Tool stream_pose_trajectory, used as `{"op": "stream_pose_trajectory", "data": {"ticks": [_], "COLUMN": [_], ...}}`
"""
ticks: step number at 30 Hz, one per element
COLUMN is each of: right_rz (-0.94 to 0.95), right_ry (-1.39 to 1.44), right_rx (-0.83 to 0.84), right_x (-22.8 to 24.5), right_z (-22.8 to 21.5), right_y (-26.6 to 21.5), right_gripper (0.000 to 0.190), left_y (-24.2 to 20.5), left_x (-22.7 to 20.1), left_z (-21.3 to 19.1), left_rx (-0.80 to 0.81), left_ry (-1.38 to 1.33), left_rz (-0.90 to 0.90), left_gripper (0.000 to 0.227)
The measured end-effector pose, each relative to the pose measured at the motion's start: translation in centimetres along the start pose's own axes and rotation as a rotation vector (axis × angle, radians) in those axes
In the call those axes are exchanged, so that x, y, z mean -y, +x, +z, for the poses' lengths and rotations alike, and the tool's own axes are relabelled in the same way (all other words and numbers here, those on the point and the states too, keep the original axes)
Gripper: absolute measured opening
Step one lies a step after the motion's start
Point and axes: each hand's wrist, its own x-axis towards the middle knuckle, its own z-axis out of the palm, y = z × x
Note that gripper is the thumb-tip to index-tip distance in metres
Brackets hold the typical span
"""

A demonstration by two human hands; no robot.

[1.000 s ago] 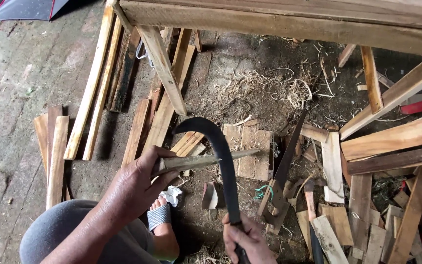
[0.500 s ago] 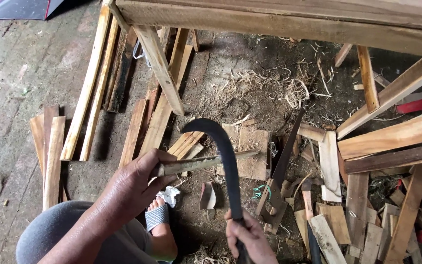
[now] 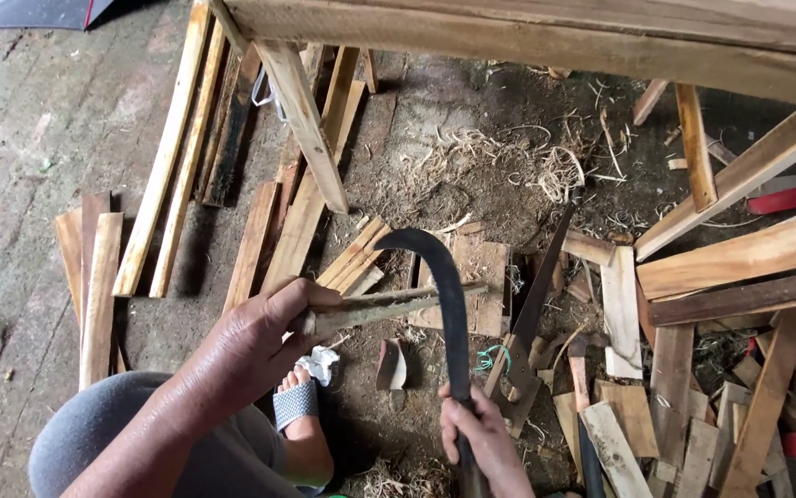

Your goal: Shaving and shaping a piece of wood using a curved hand tool in a workshop environment.

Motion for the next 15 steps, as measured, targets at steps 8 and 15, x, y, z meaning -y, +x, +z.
{"op": "stream_pose_trajectory", "data": {"ticks": [8, 15], "right_rz": [-0.085, 0.04], "right_ry": [-0.08, -0.186], "right_rx": [0.099, -0.081], "right_x": [1.6, 1.4], "right_z": [2.9, 1.6], "right_y": [-2.4, -1.8], "right_gripper": [0.022, 0.019], "left_y": [0.2, 0.1], "left_x": [-0.3, -0.1], "left_z": [-0.4, -0.6], "left_rx": [-0.006, 0.054], "left_ry": [-0.041, -0.025], "left_rz": [0.003, 0.031], "left_gripper": [0.031, 0.033]}}
